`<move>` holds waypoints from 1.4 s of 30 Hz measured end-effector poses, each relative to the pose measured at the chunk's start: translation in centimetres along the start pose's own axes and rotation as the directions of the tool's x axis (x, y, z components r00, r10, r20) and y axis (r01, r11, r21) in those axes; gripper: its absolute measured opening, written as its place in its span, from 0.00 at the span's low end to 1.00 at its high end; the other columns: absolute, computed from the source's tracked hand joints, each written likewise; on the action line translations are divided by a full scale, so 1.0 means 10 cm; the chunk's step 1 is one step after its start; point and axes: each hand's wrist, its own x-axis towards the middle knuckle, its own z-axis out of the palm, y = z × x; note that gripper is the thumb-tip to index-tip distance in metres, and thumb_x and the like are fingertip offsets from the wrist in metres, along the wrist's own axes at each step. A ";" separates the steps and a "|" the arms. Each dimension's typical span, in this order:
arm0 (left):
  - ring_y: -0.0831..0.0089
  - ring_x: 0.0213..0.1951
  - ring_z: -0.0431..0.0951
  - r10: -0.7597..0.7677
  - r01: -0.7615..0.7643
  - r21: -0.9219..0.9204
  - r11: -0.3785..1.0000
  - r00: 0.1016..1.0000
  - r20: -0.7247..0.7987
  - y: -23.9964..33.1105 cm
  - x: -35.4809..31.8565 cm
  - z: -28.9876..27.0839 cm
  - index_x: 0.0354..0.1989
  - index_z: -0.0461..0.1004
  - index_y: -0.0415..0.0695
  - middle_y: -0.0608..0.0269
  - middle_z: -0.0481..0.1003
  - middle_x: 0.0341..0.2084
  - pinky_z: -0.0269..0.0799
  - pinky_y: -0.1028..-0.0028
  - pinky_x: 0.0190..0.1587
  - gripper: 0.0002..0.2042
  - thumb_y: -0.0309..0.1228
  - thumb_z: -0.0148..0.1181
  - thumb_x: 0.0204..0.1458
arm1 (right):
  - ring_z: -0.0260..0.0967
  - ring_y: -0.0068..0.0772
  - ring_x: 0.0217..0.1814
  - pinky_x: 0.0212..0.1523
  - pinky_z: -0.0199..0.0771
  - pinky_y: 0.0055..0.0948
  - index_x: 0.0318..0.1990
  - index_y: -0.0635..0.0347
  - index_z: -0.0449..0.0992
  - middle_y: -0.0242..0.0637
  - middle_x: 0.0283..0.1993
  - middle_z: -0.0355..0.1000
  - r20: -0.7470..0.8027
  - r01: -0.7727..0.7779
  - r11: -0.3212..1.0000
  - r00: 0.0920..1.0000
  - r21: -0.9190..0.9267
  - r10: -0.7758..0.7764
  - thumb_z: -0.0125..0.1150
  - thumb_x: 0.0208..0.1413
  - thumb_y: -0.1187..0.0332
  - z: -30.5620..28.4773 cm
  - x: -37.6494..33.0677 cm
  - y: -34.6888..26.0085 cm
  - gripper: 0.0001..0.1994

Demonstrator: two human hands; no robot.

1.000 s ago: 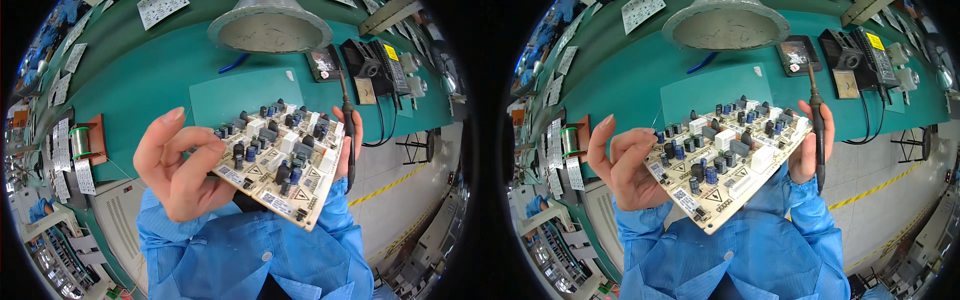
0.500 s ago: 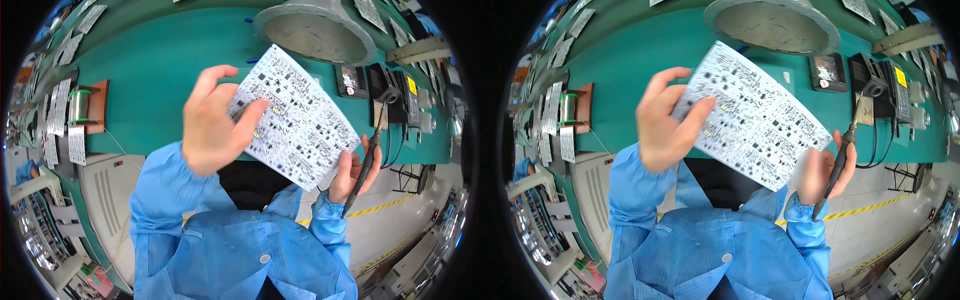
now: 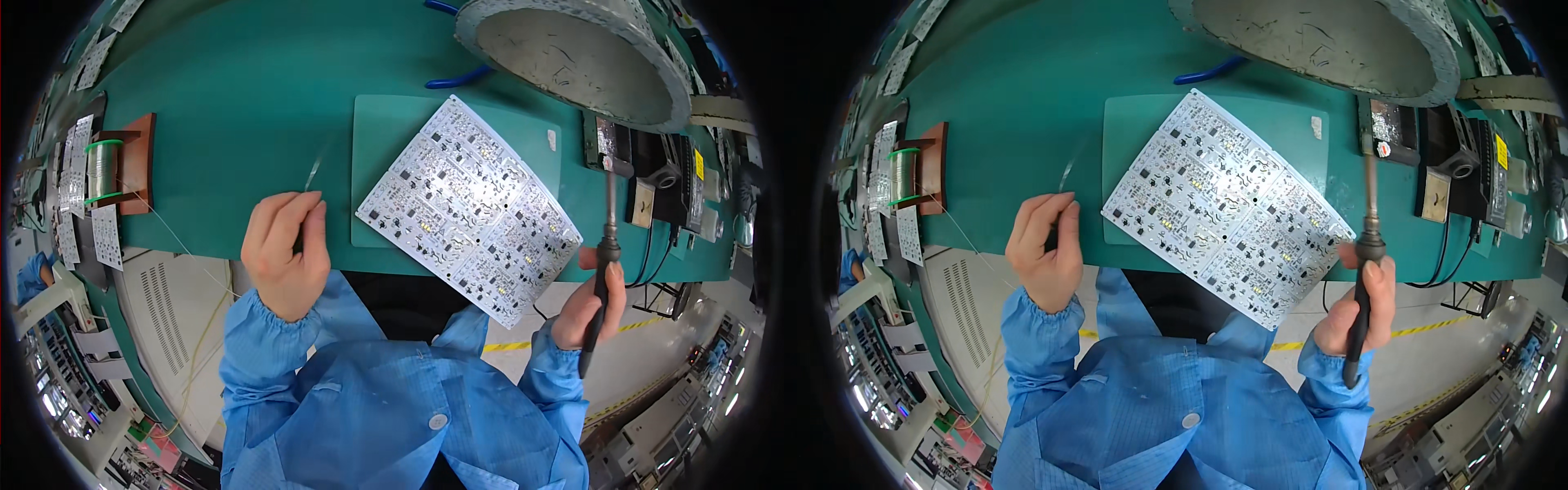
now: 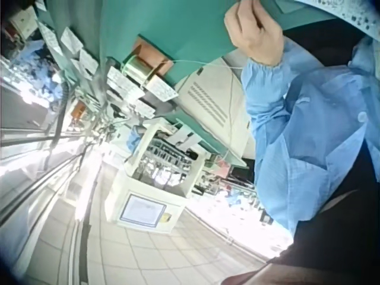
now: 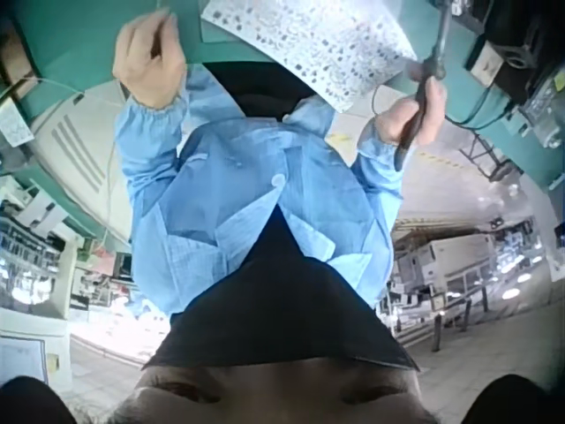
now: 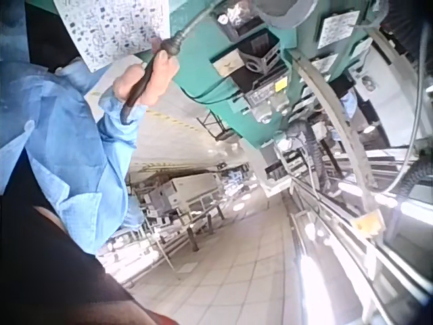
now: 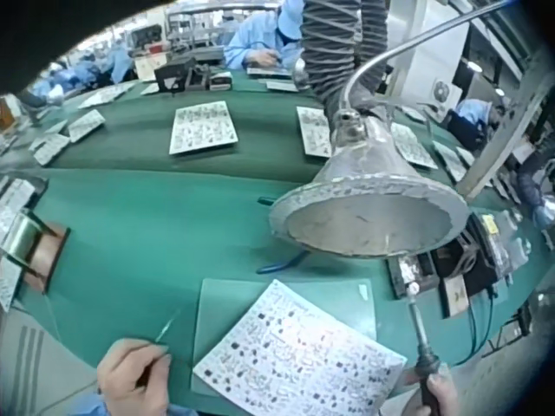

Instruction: Soldering components onto a printed circuit board at a manual assembly station.

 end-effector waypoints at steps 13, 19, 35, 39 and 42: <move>0.71 0.21 0.72 0.119 -0.053 -0.415 0.908 0.984 0.135 0.40 0.29 0.22 0.32 0.77 0.37 0.58 0.71 0.22 0.66 0.76 0.21 0.11 0.14 0.62 0.38 | 0.63 0.31 0.21 0.36 0.65 0.37 0.35 0.69 0.76 0.34 0.16 0.68 0.388 -0.280 0.853 0.916 0.440 0.101 0.62 0.48 0.66 0.34 0.75 -0.09 0.12; 0.71 0.18 0.71 0.219 -0.174 -0.324 0.930 0.970 0.108 0.35 0.27 0.33 0.27 0.77 0.40 0.64 0.69 0.19 0.64 0.75 0.18 0.10 0.16 0.65 0.33 | 0.62 0.30 0.20 0.34 0.64 0.37 0.34 0.69 0.76 0.34 0.15 0.67 0.431 -0.333 0.840 0.892 0.428 0.134 0.62 0.47 0.67 0.40 0.79 -0.05 0.12; 0.72 0.18 0.71 0.196 -0.160 -0.298 0.941 0.976 0.093 0.34 0.27 0.37 0.25 0.77 0.41 0.64 0.69 0.19 0.64 0.76 0.17 0.09 0.18 0.65 0.32 | 0.61 0.26 0.14 0.19 0.59 0.26 0.33 0.71 0.76 0.41 0.17 0.68 0.487 -0.505 0.778 0.820 0.374 0.299 0.54 0.43 0.73 0.47 0.92 -0.10 0.11; 0.73 0.19 0.71 0.227 -0.198 -0.273 0.941 0.971 0.076 0.35 0.28 0.40 0.26 0.77 0.41 0.65 0.69 0.19 0.64 0.76 0.18 0.09 0.19 0.66 0.32 | 0.59 0.25 0.14 0.16 0.56 0.23 0.32 0.71 0.76 0.41 0.18 0.68 0.478 -0.500 0.769 0.829 0.398 0.292 0.53 0.42 0.73 0.50 0.93 -0.08 0.11; 0.73 0.19 0.70 0.268 -0.246 -0.243 0.938 0.961 0.064 0.33 0.29 0.42 0.27 0.77 0.42 0.67 0.69 0.20 0.64 0.76 0.18 0.10 0.19 0.66 0.33 | 0.58 0.24 0.14 0.17 0.55 0.24 0.32 0.72 0.76 0.40 0.17 0.67 0.479 -0.432 0.792 0.854 0.432 0.204 0.53 0.42 0.73 0.50 0.93 -0.02 0.11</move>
